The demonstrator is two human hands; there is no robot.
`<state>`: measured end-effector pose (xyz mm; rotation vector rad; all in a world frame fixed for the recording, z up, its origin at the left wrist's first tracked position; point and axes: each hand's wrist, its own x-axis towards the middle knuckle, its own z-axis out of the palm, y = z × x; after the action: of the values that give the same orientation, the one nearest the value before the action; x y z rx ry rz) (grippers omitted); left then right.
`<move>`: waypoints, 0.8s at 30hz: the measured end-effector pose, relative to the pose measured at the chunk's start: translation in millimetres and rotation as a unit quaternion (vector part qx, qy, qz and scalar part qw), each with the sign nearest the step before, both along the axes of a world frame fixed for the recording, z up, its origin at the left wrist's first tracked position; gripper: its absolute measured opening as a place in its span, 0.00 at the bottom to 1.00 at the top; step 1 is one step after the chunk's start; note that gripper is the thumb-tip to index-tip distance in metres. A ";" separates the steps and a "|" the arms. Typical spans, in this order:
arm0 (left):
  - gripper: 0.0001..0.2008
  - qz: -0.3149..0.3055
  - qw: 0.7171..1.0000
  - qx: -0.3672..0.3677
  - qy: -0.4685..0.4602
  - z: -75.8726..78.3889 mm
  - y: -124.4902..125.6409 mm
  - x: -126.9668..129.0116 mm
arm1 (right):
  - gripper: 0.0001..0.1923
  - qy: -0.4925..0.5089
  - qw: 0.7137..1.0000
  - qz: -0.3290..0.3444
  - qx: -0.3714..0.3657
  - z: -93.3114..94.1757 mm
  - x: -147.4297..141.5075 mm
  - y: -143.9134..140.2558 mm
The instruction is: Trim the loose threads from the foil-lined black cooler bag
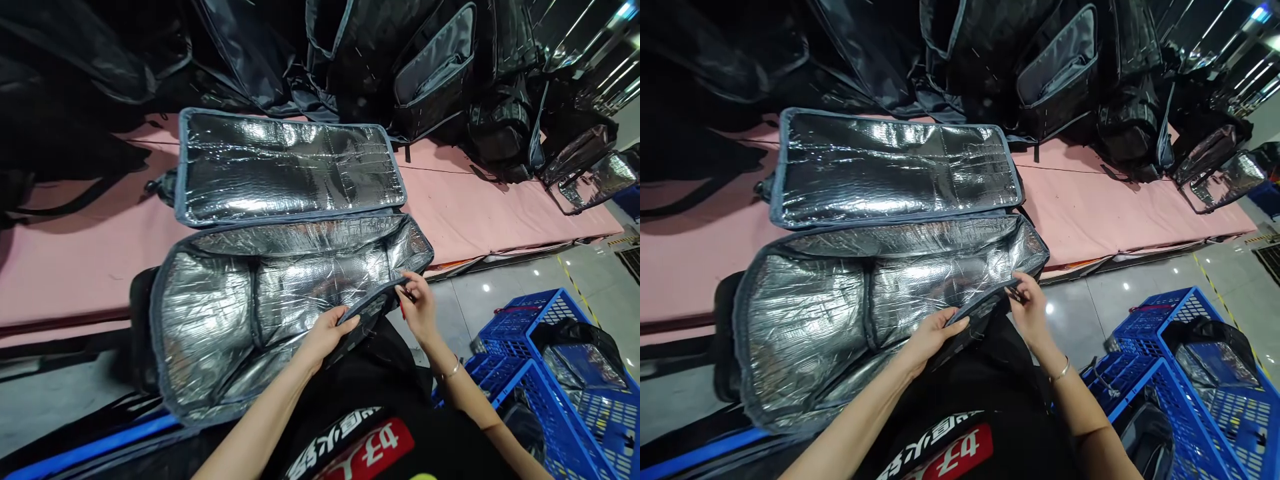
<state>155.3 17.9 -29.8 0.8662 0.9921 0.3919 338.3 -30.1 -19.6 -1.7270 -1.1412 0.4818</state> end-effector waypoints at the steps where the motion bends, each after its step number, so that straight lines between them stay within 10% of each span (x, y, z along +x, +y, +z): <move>1: 0.19 0.003 1.000 0.002 0.000 -1.6 -0.5 0.5 | 0.10 0.034 0.999 -0.011 0.000 -2.0 -4.3 -8.0; 10: 0.17 -0.002 0.999 0.043 0.003 -5.8 -6.5 -2.2 | 0.05 0.031 0.992 0.089 -0.082 -8.8 -45.2 -49.7; 17: 0.14 -0.038 0.988 0.145 0.023 -1.3 -20.9 -6.6 | 0.08 0.111 0.949 0.257 -0.142 9.4 -19.2 -59.1; 24: 0.09 -0.094 0.934 0.317 0.135 2.7 -36.0 -10.3 | 0.14 0.210 0.960 0.097 -0.161 1.2 0.5 -76.5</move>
<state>145.0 -18.1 -27.1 1.6232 1.0345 0.4436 338.7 -106.7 -18.4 -1.6775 -0.9595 1.1507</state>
